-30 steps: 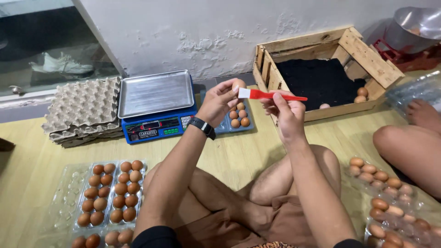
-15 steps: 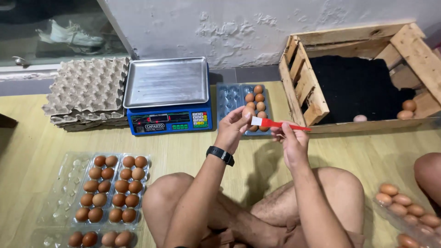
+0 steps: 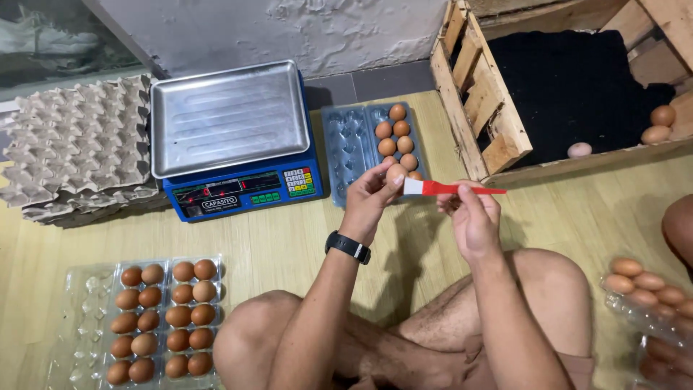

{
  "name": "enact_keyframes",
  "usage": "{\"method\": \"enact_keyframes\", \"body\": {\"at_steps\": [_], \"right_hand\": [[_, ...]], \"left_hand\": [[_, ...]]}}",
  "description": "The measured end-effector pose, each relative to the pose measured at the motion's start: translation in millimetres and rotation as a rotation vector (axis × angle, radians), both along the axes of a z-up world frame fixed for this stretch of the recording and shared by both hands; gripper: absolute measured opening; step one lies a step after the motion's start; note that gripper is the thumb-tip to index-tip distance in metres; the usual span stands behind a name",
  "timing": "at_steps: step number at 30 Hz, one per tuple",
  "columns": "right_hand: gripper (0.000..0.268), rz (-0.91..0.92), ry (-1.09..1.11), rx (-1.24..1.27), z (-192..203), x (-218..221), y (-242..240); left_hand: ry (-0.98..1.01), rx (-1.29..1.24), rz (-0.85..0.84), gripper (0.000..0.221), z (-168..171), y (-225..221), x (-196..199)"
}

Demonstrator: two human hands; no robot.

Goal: Sorting, cleaning, and weighing eggs before placing them into cartons.

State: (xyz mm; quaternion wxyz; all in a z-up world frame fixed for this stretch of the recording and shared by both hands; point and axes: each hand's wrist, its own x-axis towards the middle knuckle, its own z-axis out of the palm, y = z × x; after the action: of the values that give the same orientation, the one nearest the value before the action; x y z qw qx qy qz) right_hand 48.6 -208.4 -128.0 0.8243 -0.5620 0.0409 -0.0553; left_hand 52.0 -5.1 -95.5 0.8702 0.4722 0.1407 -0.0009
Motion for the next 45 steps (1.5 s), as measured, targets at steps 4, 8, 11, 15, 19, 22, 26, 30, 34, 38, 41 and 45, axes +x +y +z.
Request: {"method": "enact_keyframes", "body": {"at_steps": [4, 8, 11, 15, 19, 22, 26, 30, 34, 38, 41, 45], "right_hand": [[0.017, -0.103, -0.069, -0.334, 12.4, -3.0, 3.9], [0.018, -0.083, -0.065, -0.274, 17.5, -9.1, 3.8], [0.018, -0.073, -0.079, -0.312, 19.1, -12.2, 0.2], [0.019, -0.079, -0.085, -0.206, 16.2, -28.3, 1.3], [0.025, -0.212, -0.067, -0.302, 9.5, -33.4, -2.9], [0.021, -0.125, -0.090, -0.245, 17.8, -46.7, -1.3], [0.019, -0.205, -0.080, -0.260, 36.5, -65.8, -7.6], [0.016, -0.161, -0.050, -0.329, 51.1, -81.6, -3.7], [0.019, -0.203, -0.038, -0.370, 84.9, -94.8, 15.1], [0.015, -0.211, -0.125, -0.375, 84.0, -86.6, 34.9], [0.014, -0.286, -0.152, -0.399, 84.7, -87.1, 30.5], [0.014, -0.337, -0.159, -0.497, 73.6, -89.9, 4.4]], "left_hand": [[-0.011, -0.018, 0.002, 0.060, -5.1, 1.1, -0.9], [-0.015, -0.008, 0.003, 0.056, 1.7, 3.1, -2.5], [-0.026, -0.023, 0.010, 0.058, 2.6, -0.1, -10.5], [-0.057, 0.032, -0.001, 0.056, -3.6, -8.3, -21.5], [-0.076, 0.088, -0.077, 0.056, -3.8, -13.1, -31.9], [-0.067, 0.053, -0.001, 0.052, -0.7, -21.6, -39.3], [-0.090, -0.066, 0.012, 0.053, 16.0, -25.6, -66.3], [-0.047, -0.090, 0.008, 0.052, 9.7, -20.4, -87.0], [-0.037, -0.117, -0.037, 0.047, -29.5, -11.9, -71.9], [0.003, -0.212, -0.004, 0.041, -25.2, -8.6, -58.1], [0.013, -0.246, -0.044, 0.040, -15.2, -15.1, -48.1], [0.030, -0.238, -0.116, 0.033, -14.8, -34.2, -42.9]]}}
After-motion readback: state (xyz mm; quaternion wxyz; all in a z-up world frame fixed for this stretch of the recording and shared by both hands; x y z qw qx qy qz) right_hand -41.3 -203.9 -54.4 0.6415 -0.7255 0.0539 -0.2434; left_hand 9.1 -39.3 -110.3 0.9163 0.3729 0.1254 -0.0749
